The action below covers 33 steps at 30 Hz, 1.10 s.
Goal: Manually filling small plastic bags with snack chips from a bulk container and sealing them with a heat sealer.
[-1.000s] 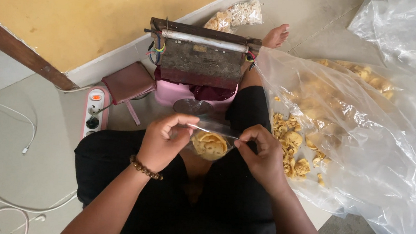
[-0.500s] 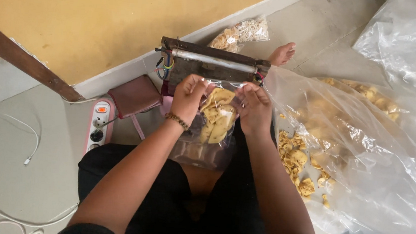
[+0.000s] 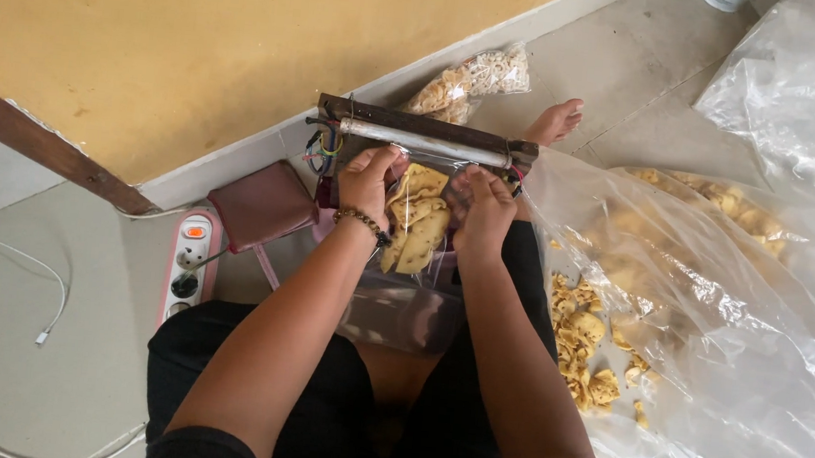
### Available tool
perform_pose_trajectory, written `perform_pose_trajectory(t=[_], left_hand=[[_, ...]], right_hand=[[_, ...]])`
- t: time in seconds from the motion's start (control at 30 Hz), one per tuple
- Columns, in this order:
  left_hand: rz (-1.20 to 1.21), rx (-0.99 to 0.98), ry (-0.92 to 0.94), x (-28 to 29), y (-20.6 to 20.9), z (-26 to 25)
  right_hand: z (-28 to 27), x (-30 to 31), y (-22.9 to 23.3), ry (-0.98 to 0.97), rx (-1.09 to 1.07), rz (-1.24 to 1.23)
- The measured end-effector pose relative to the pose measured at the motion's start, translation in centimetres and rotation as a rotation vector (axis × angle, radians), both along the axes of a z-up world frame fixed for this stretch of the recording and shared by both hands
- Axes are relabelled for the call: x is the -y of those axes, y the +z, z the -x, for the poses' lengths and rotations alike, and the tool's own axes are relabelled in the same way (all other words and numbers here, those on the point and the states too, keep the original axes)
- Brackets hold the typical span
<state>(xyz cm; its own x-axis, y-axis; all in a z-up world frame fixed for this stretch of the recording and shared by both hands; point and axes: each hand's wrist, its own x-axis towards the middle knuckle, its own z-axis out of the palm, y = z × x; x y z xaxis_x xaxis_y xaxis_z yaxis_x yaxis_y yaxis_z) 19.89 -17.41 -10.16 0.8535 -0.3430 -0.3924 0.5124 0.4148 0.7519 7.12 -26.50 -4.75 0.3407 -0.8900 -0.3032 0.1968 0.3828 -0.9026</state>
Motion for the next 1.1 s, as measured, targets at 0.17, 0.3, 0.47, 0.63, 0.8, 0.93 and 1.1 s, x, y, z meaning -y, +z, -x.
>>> perform_pose_trajectory(t=[0.17, 0.3, 0.47, 0.63, 0.8, 0.93, 1.1], left_hand=[[0.016, -0.014, -0.007, -0.6, 0.8, 0.2], [0.006, 0.033, -0.031, -2.2, 3.2, 2.0], [-0.111, 0.332, -0.087, -7.6, 8.2, 7.4], [-0.372, 0.772, -0.312, -13.5, 9.5, 14.8], [0.042, 0.435, -0.274, -17.7, 10.6, 16.6], [0.244, 0.349, -0.151, -20.7, 12.3, 16.9], [0.341, 0.301, -0.017, -22.3, 14.6, 18.0]], right_hand=[[-0.3, -0.4, 0.7, -0.016, 0.003, -0.016], [0.9, -1.4, 1.1, -0.009, 0.054, -0.020], [5.7, -5.5, 3.5, 0.004, 0.094, 0.401], [9.9, -11.3, 6.8, 0.214, -0.218, 1.458], [14.4, -12.6, 9.9, 0.340, -0.358, 1.587], [16.9, -12.6, 7.2, 0.270, -0.330, 1.258], [18.6, -16.9, 5.8, 0.870, 0.111, 0.618]])
